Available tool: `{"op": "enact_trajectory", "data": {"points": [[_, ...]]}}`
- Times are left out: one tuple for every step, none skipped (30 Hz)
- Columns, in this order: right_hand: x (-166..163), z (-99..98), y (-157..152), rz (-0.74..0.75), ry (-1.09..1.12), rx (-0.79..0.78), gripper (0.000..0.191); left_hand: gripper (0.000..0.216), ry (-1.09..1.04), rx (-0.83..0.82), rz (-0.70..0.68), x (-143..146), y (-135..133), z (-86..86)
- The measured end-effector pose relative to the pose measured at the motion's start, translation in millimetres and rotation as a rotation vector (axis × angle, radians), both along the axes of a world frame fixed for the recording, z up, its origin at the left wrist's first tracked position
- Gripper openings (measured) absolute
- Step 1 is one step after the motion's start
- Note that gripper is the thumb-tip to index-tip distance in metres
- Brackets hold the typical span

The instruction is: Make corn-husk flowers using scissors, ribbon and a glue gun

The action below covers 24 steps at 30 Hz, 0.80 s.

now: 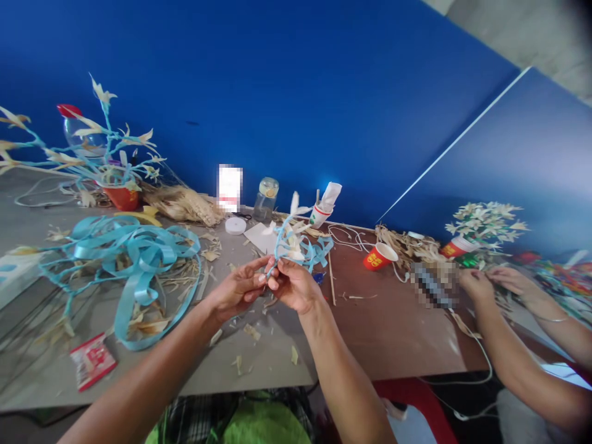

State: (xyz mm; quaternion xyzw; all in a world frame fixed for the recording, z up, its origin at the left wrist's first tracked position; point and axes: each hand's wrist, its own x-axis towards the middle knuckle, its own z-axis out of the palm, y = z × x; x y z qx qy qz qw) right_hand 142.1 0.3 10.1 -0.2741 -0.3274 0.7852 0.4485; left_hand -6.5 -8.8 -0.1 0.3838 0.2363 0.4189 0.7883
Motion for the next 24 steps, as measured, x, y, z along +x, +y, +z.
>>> {"op": "enact_trajectory", "data": {"points": [[0,0.7,-1,0.026,-0.006,0.005,0.021,0.062,-0.002,0.005,-0.027,0,0,0.3],[0,1.6,-2,0.026,-0.020,0.015,0.023,0.064,0.013,0.021,-0.041,0,-1,0.4],[0,2.3,-3,0.003,-0.041,0.027,0.025,0.067,0.044,0.047,-0.033,1,-1,0.3],[-2,2.6,-4,-0.041,-0.068,0.042,0.028,0.071,0.087,0.077,-0.002,2,-1,-0.3],[-3,2.2,-6,-0.101,-0.105,0.058,0.031,0.076,0.138,0.108,0.046,3,0,-1.2],[-5,1.1,-7,-0.167,-0.155,0.075,0.033,0.082,0.188,0.136,0.106,5,0,-2.4],[-7,-0.9,-7,-0.240,-0.219,0.090,0.033,0.086,0.233,0.159,0.171,7,0,-3.9],[-9,-3.4,-7,-0.311,-0.300,0.104,0.033,0.089,0.275,0.183,0.233,8,0,-5.5],[-11,-6.2,-7,-0.373,-0.389,0.115,0.032,0.090,0.320,0.206,0.284,10,0,-7.2],[-12,-9.0,-6,-0.427,-0.468,0.122,0.030,0.088,0.366,0.229,0.330,12,0,-9.0],[-13,-11.2,-5,-0.467,-0.518,0.123,0.028,0.085,0.408,0.249,0.368,13,-1,-10.6],[-13,-12.6,-4,-0.487,-0.531,0.116,0.026,0.083,0.439,0.261,0.394,15,-1,-12.2],[-13,-12.9,-4,-0.484,-0.509,0.101,0.025,0.081,0.451,0.259,0.401,15,-2,-13.6],[-13,-12.2,-4,-0.465,-0.462,0.084,0.026,0.080,0.435,0.245,0.392,16,-2,-14.6],[-12,-10.4,-4,-0.436,-0.405,0.068,0.029,0.081,0.396,0.219,0.363,16,-3,-15.3],[-11,-7.7,-5,-0.391,-0.355,0.057,0.034,0.082,0.346,0.187,0.317,15,-3,-15.5],[-10,-4.4,-5,-0.332,-0.313,0.051,0.040,0.083,0.297,0.153,0.250,13,-3,-15.2],[-8,-0.9,-6,-0.270,-0.284,0.052,0.045,0.084,0.250,0.124,0.177,11,-3,-14.5],[-7,2.5,-7,-0.216,-0.260,0.053,0.048,0.082,0.204,0.100,0.103,8,-3,-13.5],[-5,5.7,-8,-0.180,-0.237,0.050,0.049,0.079,0.158,0.080,0.033,4,-2,-12.5],[-4,8.2,-8,-0.168,-0.218,0.047,0.048,0.074,0.108,0.061,-0.016,1,-1,-11.6],[-2,10.0,-8,-0.178,-0.203,0.047,0.047,0.067,0.062,0.041,-0.042,-3,1,-11.2],[-1,11.0,-8,-0.199,-0.194,0.049,0.045,0.060,0.038,0.018,-0.038,-6,3,-11.1],[-1,11.3,-7,-0.223,-0.190,0.055,0.043,0.052,0.038,-0.004,0.010,-9,5,-11.5]]}}
